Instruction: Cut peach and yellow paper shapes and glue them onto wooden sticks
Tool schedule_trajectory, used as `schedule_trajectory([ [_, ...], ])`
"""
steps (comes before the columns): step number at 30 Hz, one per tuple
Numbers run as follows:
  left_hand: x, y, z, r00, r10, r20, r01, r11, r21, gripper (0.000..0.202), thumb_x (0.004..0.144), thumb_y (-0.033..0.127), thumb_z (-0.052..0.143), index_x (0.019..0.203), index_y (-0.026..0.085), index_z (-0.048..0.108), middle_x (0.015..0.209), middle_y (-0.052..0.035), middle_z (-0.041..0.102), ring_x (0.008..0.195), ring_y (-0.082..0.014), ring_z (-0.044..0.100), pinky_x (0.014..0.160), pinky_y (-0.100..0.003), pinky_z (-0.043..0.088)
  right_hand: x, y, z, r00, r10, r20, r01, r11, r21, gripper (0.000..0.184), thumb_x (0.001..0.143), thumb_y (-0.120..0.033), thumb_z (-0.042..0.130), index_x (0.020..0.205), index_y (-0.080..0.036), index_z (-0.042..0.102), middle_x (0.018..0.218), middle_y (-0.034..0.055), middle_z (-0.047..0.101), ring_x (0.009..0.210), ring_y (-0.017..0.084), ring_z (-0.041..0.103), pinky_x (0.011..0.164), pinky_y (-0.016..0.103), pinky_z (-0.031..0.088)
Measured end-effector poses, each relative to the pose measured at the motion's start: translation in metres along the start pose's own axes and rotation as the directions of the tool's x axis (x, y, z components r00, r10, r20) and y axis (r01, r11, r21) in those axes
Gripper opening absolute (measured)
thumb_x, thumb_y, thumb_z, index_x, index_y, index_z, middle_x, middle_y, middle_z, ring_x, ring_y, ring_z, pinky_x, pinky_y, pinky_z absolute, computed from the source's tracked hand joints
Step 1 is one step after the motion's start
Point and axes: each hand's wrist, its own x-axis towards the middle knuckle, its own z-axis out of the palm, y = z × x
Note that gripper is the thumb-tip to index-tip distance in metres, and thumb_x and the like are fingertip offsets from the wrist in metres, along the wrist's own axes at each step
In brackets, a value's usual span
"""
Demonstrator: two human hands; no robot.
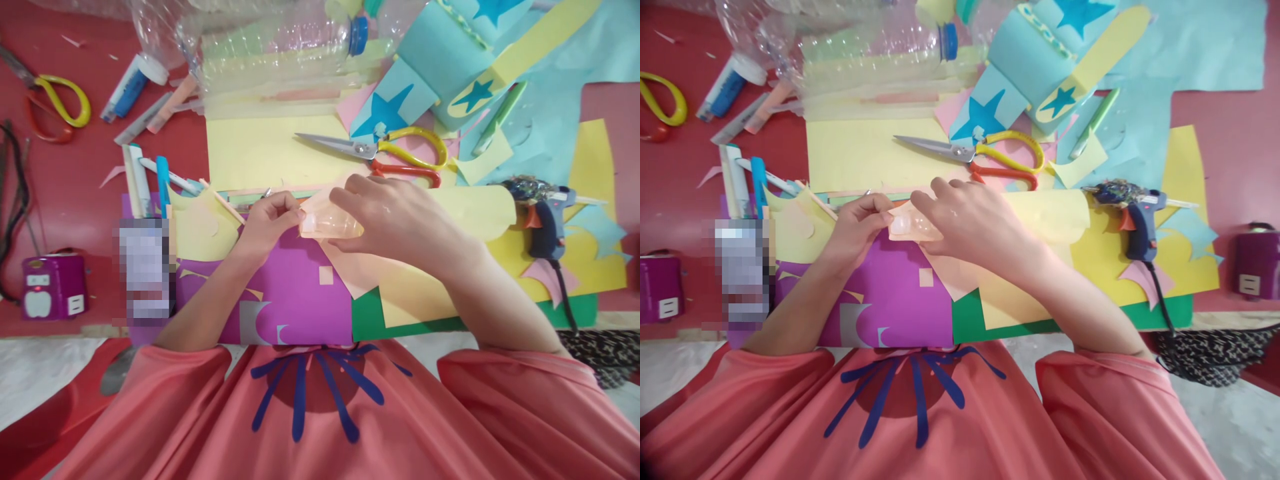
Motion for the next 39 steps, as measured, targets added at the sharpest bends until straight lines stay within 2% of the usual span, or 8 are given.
schedule_trajectory([
  [8, -0.001, -0.001, 0.003, 0.996, 0.090, -0.030, -0.089, 0.995, 0.036, 0.032, 0.070, 0.040, 0.075, 0.060, 0.020, 0.053, 0.058, 0.0040, 0.053, 0.056, -0.0085, 0.050, 0.057, -0.024, 0.044, 0.000, 0.008, 0.000, 0.998, 0.059, -0.007, -0.059, 0.998, -0.010, 0.028, 0.089, -0.035, 0.051, 0.109, -0.016, 0.058, 0.099, 0.0101, 0.065, 0.082, 0.020, 0.056, 0.061, 0.028, 0.022],
  [18, -0.002, 0.004, 0.008, 0.995, 0.077, -0.067, -0.074, 0.997, 0.037, 0.052, 0.055, 0.061, 0.083, 0.057, 0.019, 0.052, 0.062, 0.0033, 0.055, 0.057, -0.0078, 0.050, 0.054, -0.022, 0.043, -0.001, 0.010, 0.002, 0.995, 0.080, -0.059, -0.079, 0.997, 0.012, 0.031, 0.091, -0.038, 0.048, 0.107, -0.014, 0.060, 0.095, 0.0102, 0.065, 0.079, 0.019, 0.055, 0.061, 0.028, 0.024],
  [25, -0.002, 0.001, 0.007, 0.992, 0.092, -0.082, -0.090, 0.996, 0.027, 0.038, 0.061, 0.041, 0.084, 0.057, 0.019, 0.053, 0.061, 0.0040, 0.053, 0.058, -0.0075, 0.050, 0.057, -0.022, 0.045, -0.001, 0.009, 0.001, 0.997, 0.068, -0.033, -0.068, 0.998, 0.000, 0.032, 0.090, -0.040, 0.049, 0.109, -0.016, 0.059, 0.097, 0.0096, 0.065, 0.080, 0.019, 0.055, 0.061, 0.028, 0.025],
  [31, 0.001, -0.004, 0.003, 0.999, -0.001, -0.037, 0.000, 1.000, -0.025, 0.040, 0.058, 0.041, 0.083, 0.057, 0.019, 0.050, 0.060, 0.0046, 0.052, 0.058, -0.0078, 0.050, 0.056, -0.022, 0.043, -0.001, 0.007, 0.000, 0.998, 0.063, -0.016, -0.063, 0.998, -0.004, 0.031, 0.092, -0.037, 0.048, 0.112, -0.016, 0.058, 0.101, 0.0112, 0.065, 0.084, 0.021, 0.056, 0.064, 0.028, 0.028],
  [35, -0.001, 0.001, 0.002, 0.999, -0.036, 0.030, 0.039, 0.996, -0.086, 0.040, 0.061, 0.037, 0.083, 0.059, 0.019, 0.047, 0.059, 0.0056, 0.049, 0.058, -0.0065, 0.046, 0.056, -0.021, 0.039, 0.000, 0.004, -0.002, 0.999, 0.045, -0.011, -0.046, 0.999, -0.014, 0.028, 0.091, -0.036, 0.051, 0.108, -0.015, 0.058, 0.097, 0.0112, 0.065, 0.084, 0.022, 0.057, 0.063, 0.028, 0.026],
  [39, -0.002, 0.007, 0.002, 0.994, -0.094, 0.054, 0.102, 0.981, -0.165, 0.044, 0.057, 0.032, 0.086, 0.069, 0.021, 0.045, 0.065, 0.0067, 0.048, 0.059, -0.0062, 0.046, 0.055, -0.019, 0.039, -0.001, 0.002, -0.002, 1.000, 0.015, -0.028, -0.016, 1.000, -0.017, 0.025, 0.092, -0.033, 0.051, 0.108, -0.015, 0.058, 0.096, 0.0117, 0.065, 0.083, 0.021, 0.056, 0.062, 0.029, 0.025],
])
